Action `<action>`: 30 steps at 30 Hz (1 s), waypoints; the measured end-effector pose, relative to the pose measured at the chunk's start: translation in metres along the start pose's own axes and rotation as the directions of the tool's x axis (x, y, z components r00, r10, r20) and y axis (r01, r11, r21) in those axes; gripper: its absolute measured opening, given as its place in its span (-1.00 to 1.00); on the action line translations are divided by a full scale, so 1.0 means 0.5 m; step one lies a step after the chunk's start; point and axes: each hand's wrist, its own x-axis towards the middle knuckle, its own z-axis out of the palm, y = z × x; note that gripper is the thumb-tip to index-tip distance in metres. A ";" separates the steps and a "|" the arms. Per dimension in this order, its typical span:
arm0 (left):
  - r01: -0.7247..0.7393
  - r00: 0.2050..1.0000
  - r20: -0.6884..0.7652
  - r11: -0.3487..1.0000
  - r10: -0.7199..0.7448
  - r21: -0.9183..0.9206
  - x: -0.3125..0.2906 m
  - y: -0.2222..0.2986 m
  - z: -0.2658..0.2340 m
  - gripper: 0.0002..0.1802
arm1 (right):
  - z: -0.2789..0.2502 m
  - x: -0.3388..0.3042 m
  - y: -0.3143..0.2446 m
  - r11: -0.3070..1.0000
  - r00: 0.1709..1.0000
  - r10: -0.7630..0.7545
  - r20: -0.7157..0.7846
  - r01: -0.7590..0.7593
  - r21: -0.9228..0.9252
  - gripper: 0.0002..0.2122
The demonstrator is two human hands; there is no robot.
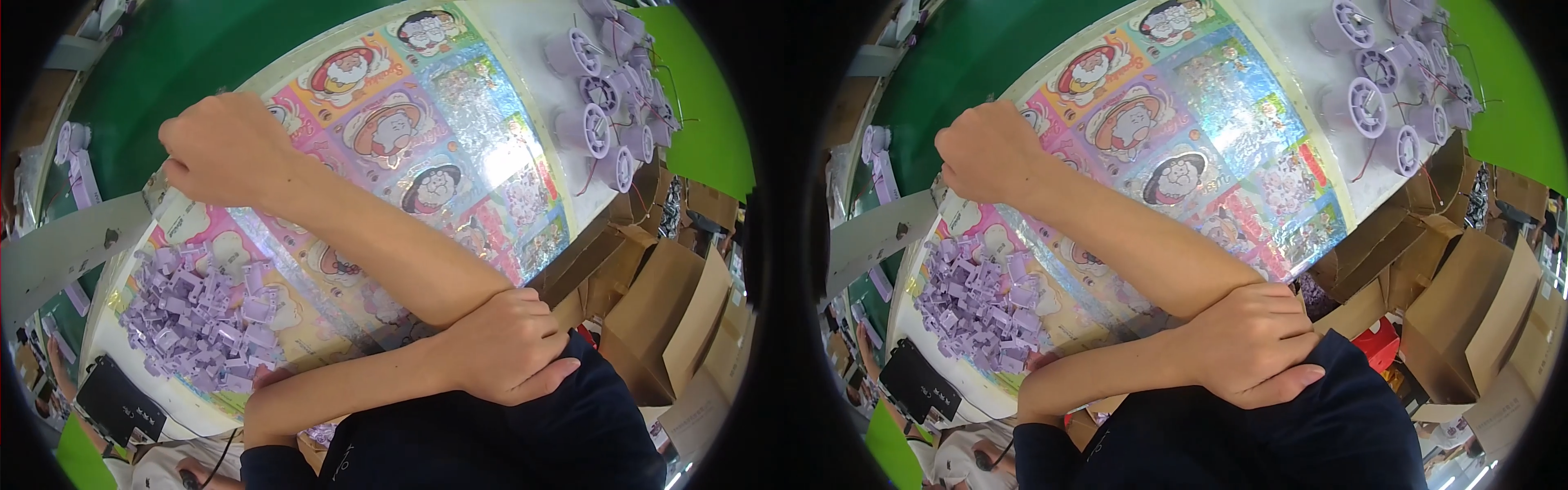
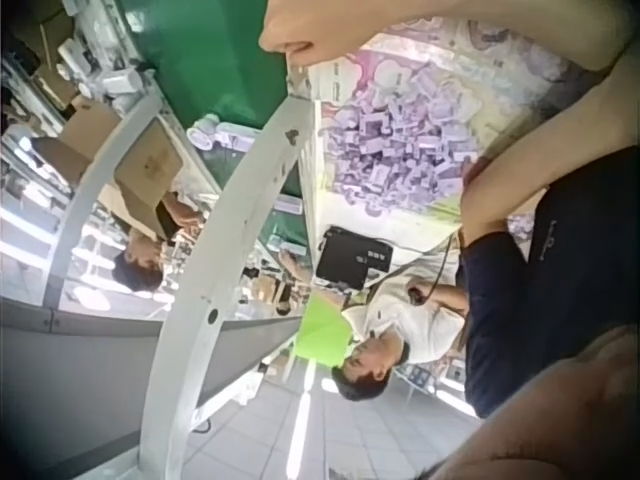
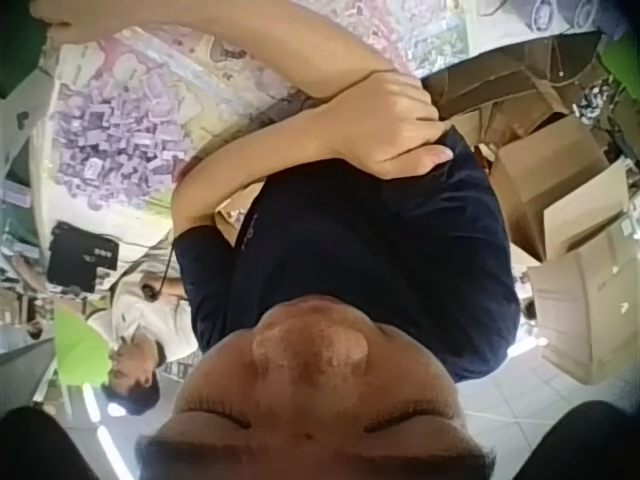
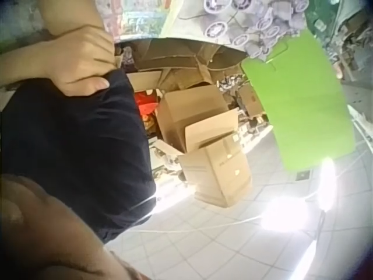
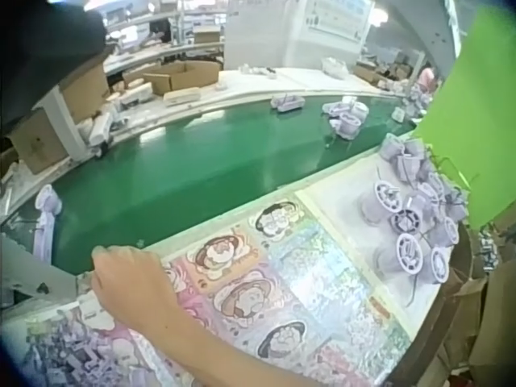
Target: The person places plastic components on the table, assembles handheld fans by connecting fan heads, brackets, and handle casings together by hand, and places the assembled fans onto the conveyor belt.
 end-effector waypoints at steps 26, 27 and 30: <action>-0.031 0.999 -0.025 0.999 0.032 0.034 -0.012 -0.009 0.020 -0.65 | -0.024 0.004 -0.017 1.000 0.996 0.023 0.084 -0.023 0.003 -0.81; -0.027 0.999 -0.016 0.999 0.027 0.033 -0.014 -0.009 0.019 -0.65 | -0.022 0.001 -0.017 1.000 0.996 0.023 0.084 -0.023 0.000 -0.81; -0.032 0.999 -0.029 0.999 0.033 0.028 -0.014 -0.008 0.020 -0.65 | -0.022 0.000 -0.018 1.000 0.996 0.024 0.087 -0.025 0.002 -0.81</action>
